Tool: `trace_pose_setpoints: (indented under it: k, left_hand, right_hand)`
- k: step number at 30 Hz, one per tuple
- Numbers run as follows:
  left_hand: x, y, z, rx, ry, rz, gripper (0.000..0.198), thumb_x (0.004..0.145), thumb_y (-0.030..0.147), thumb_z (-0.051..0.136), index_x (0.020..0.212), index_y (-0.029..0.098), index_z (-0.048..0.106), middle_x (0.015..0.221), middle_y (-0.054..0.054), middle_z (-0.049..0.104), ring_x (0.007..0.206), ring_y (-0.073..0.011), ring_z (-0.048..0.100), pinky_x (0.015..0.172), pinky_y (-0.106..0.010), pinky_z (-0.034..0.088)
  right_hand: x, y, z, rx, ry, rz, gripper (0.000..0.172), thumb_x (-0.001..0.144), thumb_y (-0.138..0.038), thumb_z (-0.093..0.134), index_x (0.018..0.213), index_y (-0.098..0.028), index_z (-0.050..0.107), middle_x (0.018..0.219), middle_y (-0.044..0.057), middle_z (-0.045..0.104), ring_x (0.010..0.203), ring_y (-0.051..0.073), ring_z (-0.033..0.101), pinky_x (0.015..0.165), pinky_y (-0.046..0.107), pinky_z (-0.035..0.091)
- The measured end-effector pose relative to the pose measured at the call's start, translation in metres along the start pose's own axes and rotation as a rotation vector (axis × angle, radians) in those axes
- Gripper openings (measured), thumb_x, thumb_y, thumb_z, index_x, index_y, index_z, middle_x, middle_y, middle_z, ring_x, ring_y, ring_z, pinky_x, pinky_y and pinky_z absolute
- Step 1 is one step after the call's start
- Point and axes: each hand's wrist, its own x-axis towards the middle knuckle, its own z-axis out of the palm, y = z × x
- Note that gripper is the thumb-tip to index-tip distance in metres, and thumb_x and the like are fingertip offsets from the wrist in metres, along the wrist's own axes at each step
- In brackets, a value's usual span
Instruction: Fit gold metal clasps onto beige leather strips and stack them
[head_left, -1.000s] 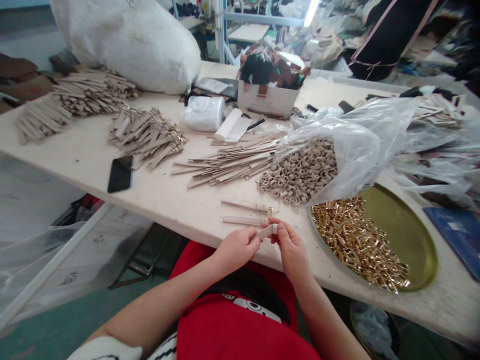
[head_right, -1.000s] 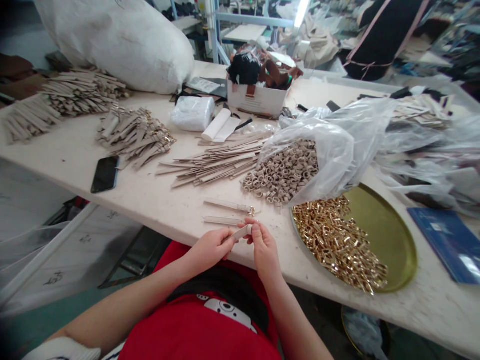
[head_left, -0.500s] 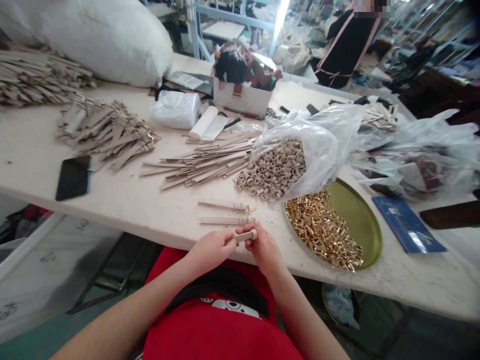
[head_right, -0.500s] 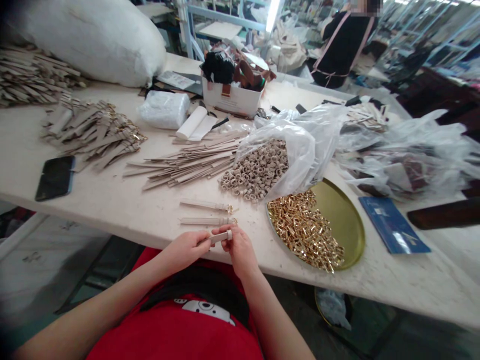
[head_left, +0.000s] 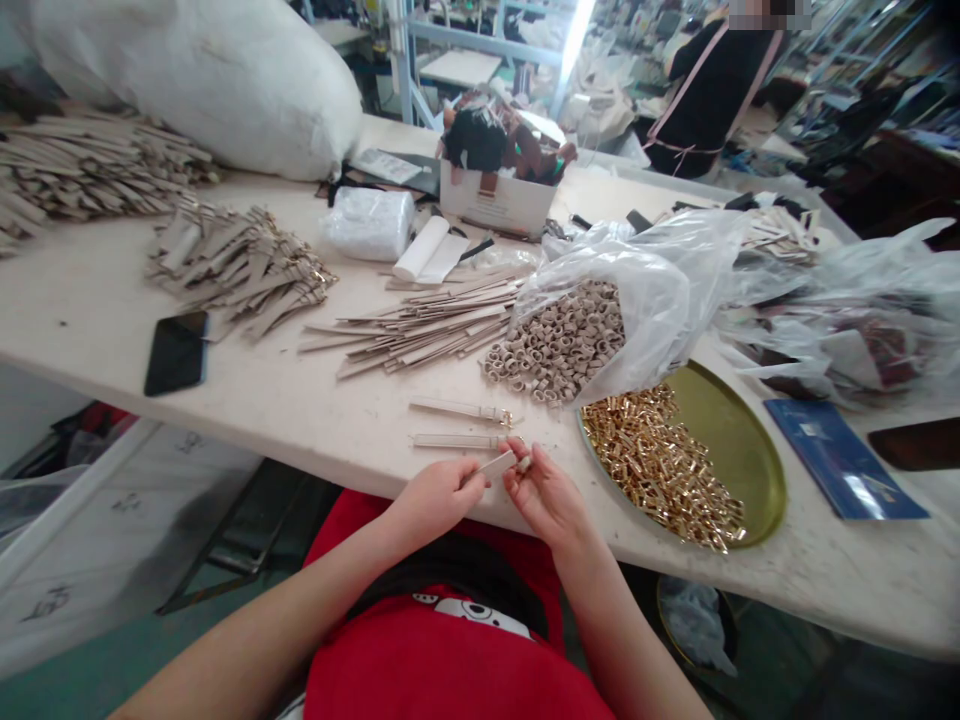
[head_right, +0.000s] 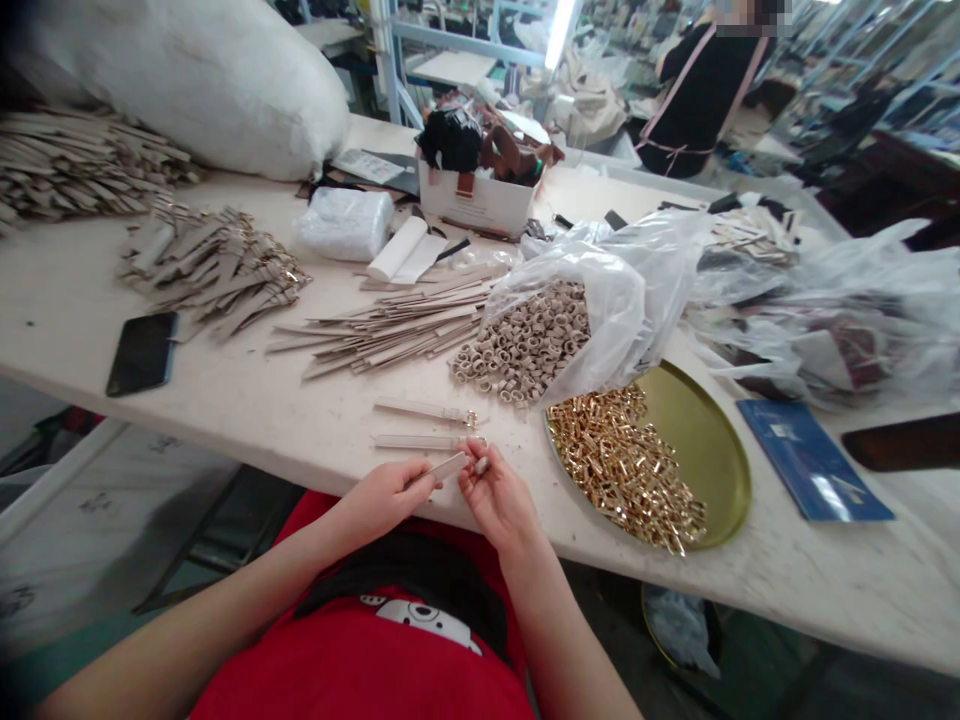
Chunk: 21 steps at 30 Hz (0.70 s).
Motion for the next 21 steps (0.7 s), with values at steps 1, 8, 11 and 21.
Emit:
trace_pose_setpoints:
  k: [1,8,11,21]
  left_hand:
    - [-0.001,0.0,0.0,-0.006,0.003,-0.003,0.026,0.082,0.031,0.038,0.074,0.016,0.058,0.056,0.002,0.049,0.054,-0.0125,0.043,0.05,-0.022,0.025]
    - [0.001,0.006,0.004,-0.095,0.095,0.006,0.028,0.083,0.034,0.036,0.074,0.016,0.056,0.058,0.002,0.048,0.056,-0.0121,0.043,0.052,-0.022,0.029]
    - [0.003,0.01,0.007,-0.238,0.055,-0.017,0.027,0.082,0.035,0.038,0.071,0.015,0.053,0.054,0.003,0.043,0.05,-0.0101,0.04,0.048,-0.021,0.028]
    - [0.005,0.014,0.013,-0.523,-0.026,-0.167,0.027,0.077,0.04,0.041,0.071,0.015,0.05,0.041,0.008,0.033,0.038,-0.0066,0.029,0.038,-0.019,0.022]
  right_hand:
    - [0.0,0.0,-0.001,-0.004,0.007,-0.018,0.01,0.072,-0.022,0.062,0.081,-0.018,0.065,0.081,0.002,0.066,0.064,0.008,0.059,0.058,0.017,0.052]
    - [-0.011,0.001,0.002,-0.106,-0.095,-0.139,0.022,0.072,-0.022,0.063,0.094,-0.021,0.063,0.098,0.003,0.066,0.084,0.012,0.062,0.079,0.026,0.051]
    - [-0.012,0.0,0.003,-0.098,-0.168,-0.141,0.027,0.072,-0.026,0.063,0.099,-0.024,0.061,0.105,0.003,0.064,0.098,0.015,0.058,0.085,0.03,0.048]
    - [-0.004,0.003,0.008,0.049,-0.145,-0.119,0.022,0.08,-0.025,0.051,0.099,-0.027,0.06,0.108,-0.001,0.062,0.104,0.011,0.055,0.093,0.029,0.043]
